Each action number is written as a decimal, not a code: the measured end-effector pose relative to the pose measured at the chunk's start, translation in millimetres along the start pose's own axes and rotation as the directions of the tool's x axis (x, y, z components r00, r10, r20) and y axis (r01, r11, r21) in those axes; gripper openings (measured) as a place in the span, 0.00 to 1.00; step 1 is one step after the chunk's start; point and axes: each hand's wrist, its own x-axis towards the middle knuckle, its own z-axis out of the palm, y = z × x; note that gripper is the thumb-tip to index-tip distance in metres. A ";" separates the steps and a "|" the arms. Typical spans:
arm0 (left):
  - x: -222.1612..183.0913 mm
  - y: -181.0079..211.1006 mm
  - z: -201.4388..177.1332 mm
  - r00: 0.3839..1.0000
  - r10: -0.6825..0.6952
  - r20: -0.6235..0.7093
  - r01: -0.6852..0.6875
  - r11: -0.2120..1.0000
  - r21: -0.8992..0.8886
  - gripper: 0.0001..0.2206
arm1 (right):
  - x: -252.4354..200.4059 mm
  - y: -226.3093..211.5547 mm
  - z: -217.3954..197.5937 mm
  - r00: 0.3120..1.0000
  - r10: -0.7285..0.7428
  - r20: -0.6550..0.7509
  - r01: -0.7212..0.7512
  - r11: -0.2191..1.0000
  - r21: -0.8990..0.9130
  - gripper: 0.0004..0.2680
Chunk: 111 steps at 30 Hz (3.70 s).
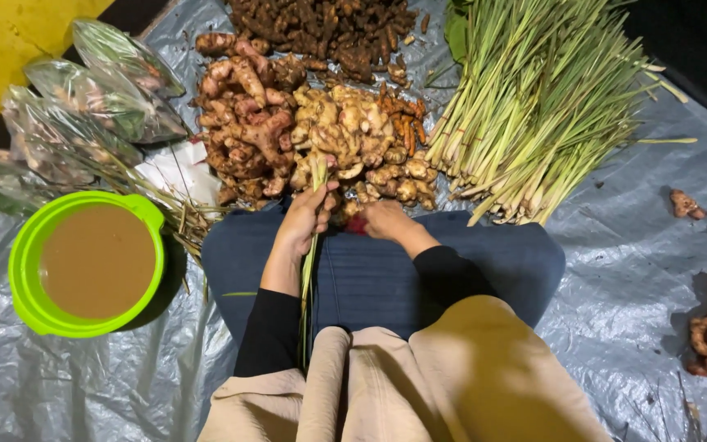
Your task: A person sits on the floor sorting, cleaning, and organizing harvested lemongrass and ginger into piles and bags.
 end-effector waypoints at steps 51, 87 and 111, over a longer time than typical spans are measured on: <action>-7.2 14.2 -160.4 0.953 0.259 -0.160 -0.302 0.741 -0.600 0.21 | 260.2 -201.7 -168.0 0.900 -0.163 -0.405 0.292 0.915 0.278 0.05; 10.7 -27.5 -201.5 0.885 0.461 -0.068 -0.176 0.197 -0.964 0.19 | 340.9 -248.8 -76.5 0.915 -0.351 -0.199 0.320 0.932 -0.172 0.06; 5.8 -20.8 -196.0 0.931 0.341 -0.129 -0.234 0.289 -0.928 0.19 | 331.3 -248.9 -74.6 0.917 -0.306 -0.256 0.252 0.942 -0.221 0.09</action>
